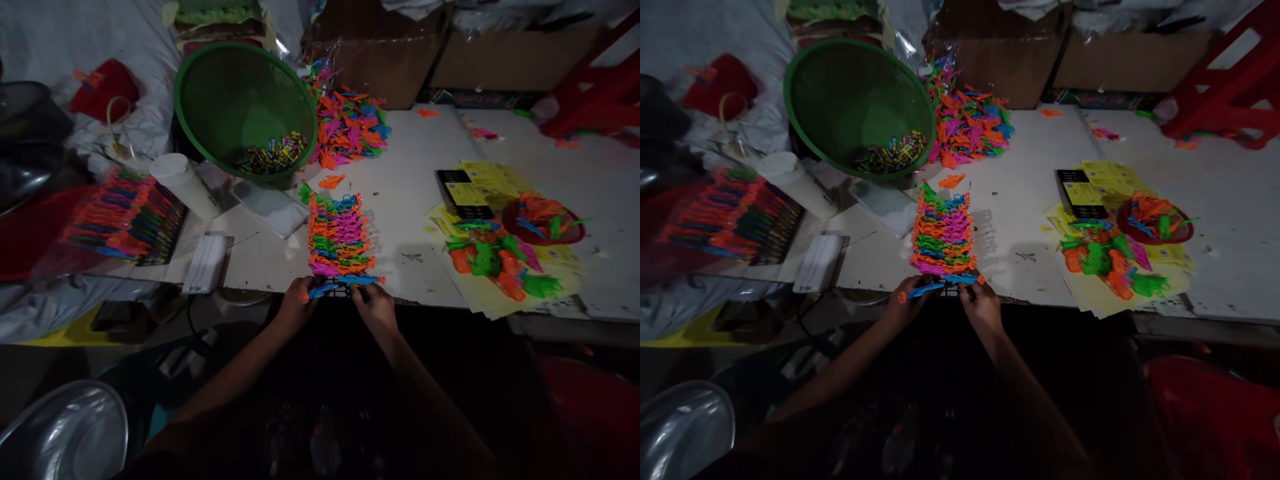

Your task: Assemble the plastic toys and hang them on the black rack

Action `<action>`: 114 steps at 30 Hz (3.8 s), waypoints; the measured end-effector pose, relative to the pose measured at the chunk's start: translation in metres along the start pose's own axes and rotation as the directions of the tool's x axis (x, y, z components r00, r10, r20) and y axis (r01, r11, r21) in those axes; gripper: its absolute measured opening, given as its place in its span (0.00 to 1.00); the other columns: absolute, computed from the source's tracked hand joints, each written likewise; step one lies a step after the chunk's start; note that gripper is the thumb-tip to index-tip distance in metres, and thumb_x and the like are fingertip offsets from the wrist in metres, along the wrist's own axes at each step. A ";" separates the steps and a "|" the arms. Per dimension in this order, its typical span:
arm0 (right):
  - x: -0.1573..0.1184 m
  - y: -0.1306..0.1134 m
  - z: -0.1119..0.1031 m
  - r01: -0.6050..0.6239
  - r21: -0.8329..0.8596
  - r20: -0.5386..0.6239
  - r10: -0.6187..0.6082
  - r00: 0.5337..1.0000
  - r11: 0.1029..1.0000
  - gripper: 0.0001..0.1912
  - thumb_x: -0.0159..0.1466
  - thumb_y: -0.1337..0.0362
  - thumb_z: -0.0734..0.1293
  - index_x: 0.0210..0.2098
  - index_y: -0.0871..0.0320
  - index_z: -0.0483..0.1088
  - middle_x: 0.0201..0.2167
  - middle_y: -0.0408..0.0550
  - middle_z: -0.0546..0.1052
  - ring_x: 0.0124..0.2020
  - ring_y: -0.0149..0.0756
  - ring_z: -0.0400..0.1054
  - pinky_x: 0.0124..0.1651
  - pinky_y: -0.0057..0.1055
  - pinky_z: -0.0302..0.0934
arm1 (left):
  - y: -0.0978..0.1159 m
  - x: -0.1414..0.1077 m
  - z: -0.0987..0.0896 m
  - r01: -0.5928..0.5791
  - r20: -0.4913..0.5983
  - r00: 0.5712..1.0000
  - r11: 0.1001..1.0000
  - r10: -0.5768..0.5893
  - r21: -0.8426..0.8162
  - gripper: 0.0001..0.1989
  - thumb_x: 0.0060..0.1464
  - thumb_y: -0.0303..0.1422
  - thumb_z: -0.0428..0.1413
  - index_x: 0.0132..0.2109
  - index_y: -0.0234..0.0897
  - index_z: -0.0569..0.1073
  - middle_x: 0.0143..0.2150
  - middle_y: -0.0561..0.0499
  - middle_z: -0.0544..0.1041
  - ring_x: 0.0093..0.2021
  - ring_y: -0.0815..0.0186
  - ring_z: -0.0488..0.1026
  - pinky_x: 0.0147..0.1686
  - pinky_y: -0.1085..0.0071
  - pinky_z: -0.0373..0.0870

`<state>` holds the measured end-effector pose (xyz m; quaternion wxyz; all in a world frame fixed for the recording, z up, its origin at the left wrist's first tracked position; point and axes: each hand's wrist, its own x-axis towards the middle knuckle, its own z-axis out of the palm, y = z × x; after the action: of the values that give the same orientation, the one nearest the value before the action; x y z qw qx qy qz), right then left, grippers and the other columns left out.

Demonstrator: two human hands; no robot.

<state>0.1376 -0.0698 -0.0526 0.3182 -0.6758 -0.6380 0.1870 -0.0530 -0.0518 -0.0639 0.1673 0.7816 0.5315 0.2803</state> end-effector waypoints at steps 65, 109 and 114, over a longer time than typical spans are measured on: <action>0.008 0.030 0.017 0.262 -0.042 -0.066 -0.265 0.962 0.964 0.11 0.58 0.60 0.61 0.36 0.55 0.73 0.31 0.49 0.77 0.36 0.42 0.72 0.37 0.37 0.69 | -0.005 0.020 -0.017 0.198 0.182 0.968 0.972 -0.174 -0.127 0.06 0.52 0.33 0.52 0.35 0.41 0.74 0.32 0.52 0.78 0.32 0.66 0.75 0.31 0.75 0.69; 0.236 0.079 0.022 0.266 -0.467 0.009 -0.296 0.955 0.843 0.21 0.57 0.59 0.57 0.49 0.56 0.65 0.51 0.51 0.66 0.57 0.48 0.50 0.57 0.48 0.40 | -0.100 0.293 0.002 0.069 0.264 0.961 0.996 -0.081 0.055 0.21 0.43 0.32 0.57 0.48 0.35 0.70 0.42 0.45 0.75 0.41 0.60 0.71 0.40 0.67 0.66; 0.231 0.077 0.018 0.221 -0.498 -0.059 -0.287 0.956 0.839 0.22 0.58 0.59 0.57 0.50 0.57 0.64 0.54 0.54 0.64 0.58 0.51 0.48 0.57 0.52 0.39 | -0.097 0.299 0.001 0.282 0.328 0.920 0.942 -0.213 -0.181 0.22 0.35 0.37 0.61 0.40 0.32 0.72 0.25 0.54 0.71 0.27 0.68 0.67 0.27 0.74 0.62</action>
<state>0.2100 0.1613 -0.0815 0.2016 -0.6539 -0.7260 -0.0682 -0.0414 0.2617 -0.0411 0.3686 0.7172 0.5594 0.1918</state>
